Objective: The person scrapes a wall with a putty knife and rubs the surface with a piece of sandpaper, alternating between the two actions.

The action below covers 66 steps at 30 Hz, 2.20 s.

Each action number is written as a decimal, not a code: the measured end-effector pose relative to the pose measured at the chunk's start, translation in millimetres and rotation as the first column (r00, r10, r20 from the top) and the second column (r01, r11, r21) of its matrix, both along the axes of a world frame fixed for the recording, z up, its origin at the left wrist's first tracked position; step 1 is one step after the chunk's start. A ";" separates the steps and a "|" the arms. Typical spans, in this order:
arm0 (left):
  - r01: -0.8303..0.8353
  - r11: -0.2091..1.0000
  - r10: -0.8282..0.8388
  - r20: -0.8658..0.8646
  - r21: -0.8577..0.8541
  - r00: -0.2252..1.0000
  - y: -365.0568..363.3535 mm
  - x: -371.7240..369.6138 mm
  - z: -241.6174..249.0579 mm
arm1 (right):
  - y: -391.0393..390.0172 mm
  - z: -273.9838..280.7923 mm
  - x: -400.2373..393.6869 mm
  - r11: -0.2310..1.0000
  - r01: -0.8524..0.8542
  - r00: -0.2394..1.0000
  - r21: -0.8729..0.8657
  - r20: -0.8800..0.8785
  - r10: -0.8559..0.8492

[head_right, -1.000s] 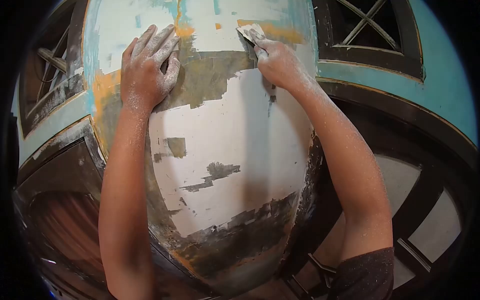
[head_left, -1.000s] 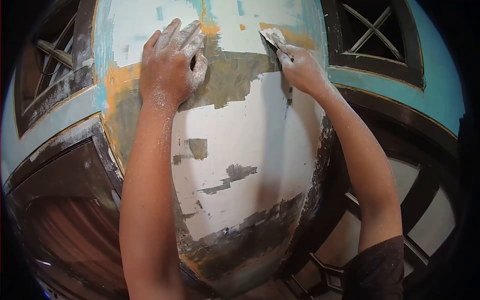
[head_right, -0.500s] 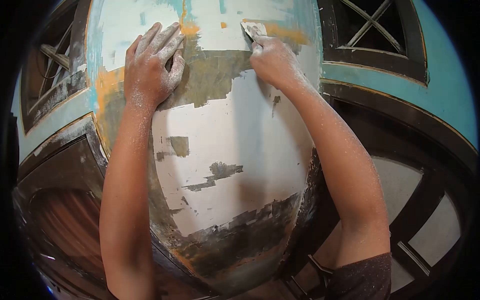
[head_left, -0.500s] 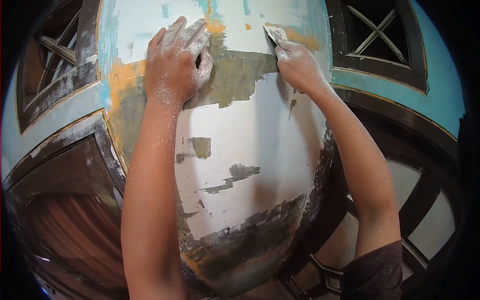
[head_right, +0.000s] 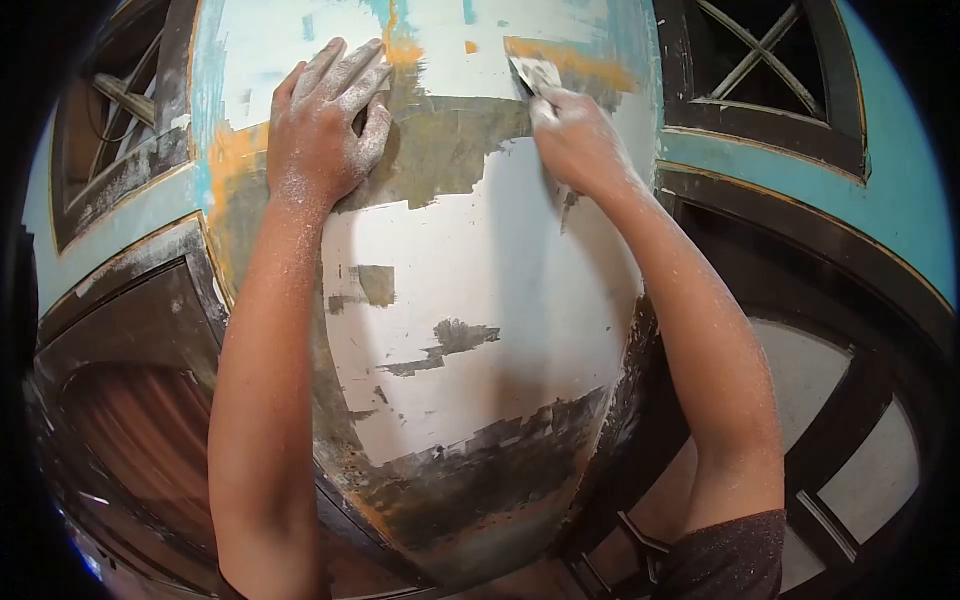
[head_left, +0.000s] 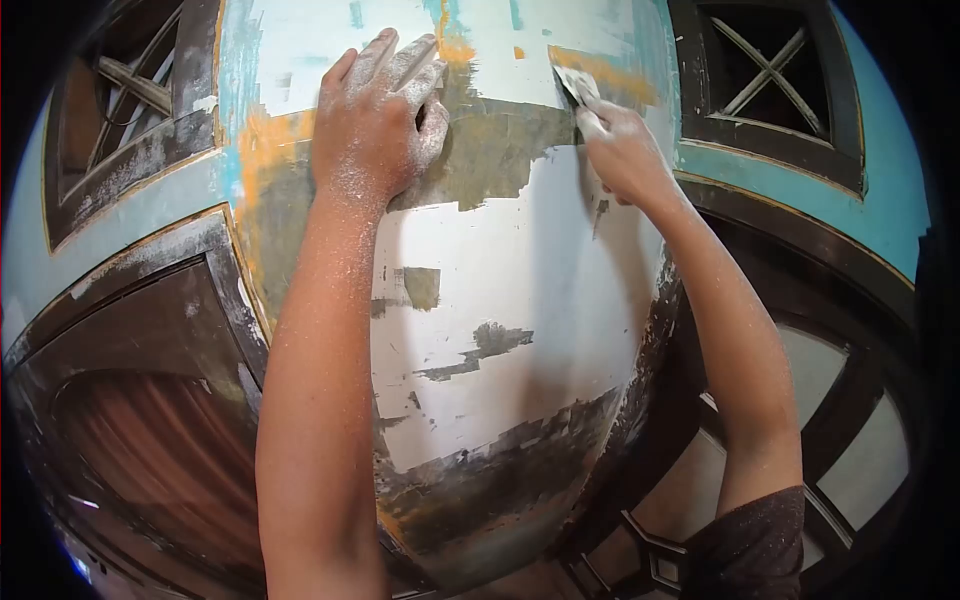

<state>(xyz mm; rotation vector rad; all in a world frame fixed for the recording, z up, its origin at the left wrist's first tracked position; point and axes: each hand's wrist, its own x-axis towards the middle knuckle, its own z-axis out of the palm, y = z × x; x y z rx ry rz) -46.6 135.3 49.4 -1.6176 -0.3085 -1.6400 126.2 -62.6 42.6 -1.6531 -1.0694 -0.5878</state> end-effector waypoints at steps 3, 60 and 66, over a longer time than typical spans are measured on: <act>-0.003 1.000 0.003 0.003 0.007 1.000 -1.7 1.0 -0.1 | -0.3 -23.4 44.8 0.997 0.049 0.935 0.052 0.348 -0.064; -0.018 1.000 0.018 0.008 -0.014 1.000 -4.5 0.5 -0.4 | 25.8 9.1 -8.6 0.996 -0.010 1.000 0.086 0.023 0.008; 0.025 1.000 -0.025 0.009 -0.011 1.000 -3.6 -0.8 0.8 | 16.5 -3.3 7.5 0.997 0.027 0.993 0.067 0.110 -0.034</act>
